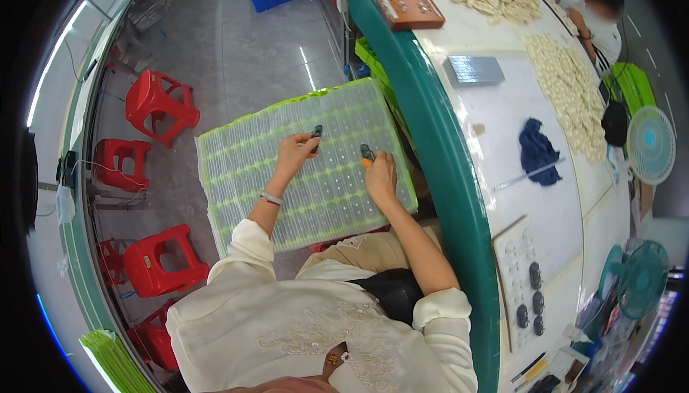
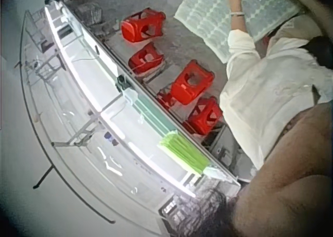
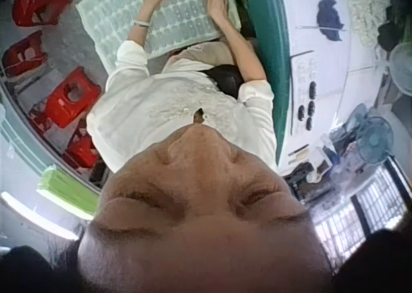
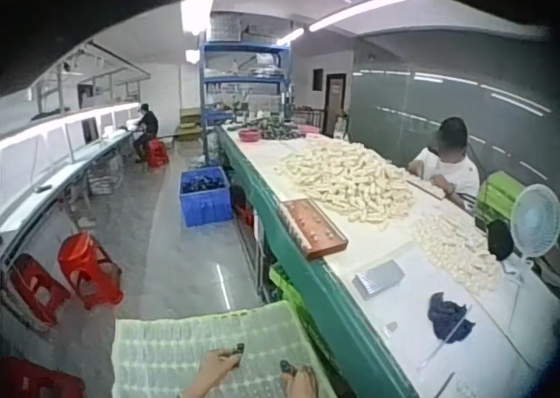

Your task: The recorder sorts small white plastic components and applies glue to black plastic housings as part of an assembly process.

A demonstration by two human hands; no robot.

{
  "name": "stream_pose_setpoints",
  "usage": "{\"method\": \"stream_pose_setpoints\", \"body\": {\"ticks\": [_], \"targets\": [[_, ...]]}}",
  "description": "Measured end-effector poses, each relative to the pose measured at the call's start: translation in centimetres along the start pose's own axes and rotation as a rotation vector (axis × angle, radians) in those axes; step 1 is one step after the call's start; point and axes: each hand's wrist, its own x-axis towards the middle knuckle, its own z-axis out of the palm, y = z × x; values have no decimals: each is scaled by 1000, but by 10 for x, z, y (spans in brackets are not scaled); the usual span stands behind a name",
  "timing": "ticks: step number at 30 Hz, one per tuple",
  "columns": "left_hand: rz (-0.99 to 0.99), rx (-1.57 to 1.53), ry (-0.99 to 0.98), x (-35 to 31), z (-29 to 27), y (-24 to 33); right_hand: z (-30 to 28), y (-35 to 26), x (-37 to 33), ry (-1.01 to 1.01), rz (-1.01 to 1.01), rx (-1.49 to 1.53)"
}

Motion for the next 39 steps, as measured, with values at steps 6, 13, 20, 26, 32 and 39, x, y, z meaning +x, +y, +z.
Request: {"method": "stream_pose_setpoints", "body": {"ticks": [6,13,20,26,32,39], "targets": [[166,293,21,45,30,-8,9,11,-5,-86,121,9],[204,400,70,63,80,1,-5,28,-8,0,146,17],[262,443,94,69,104,-9,-7,29,-10,-55,187,33],[420,549,326,80,109,-31,-1,18,-2,-66,181,20],[410,395,264,58,97,-25,12,-4,28,-18,162,-88],[250,300,131,27,86,-30,22,-18,58,35,151,-57]]}}
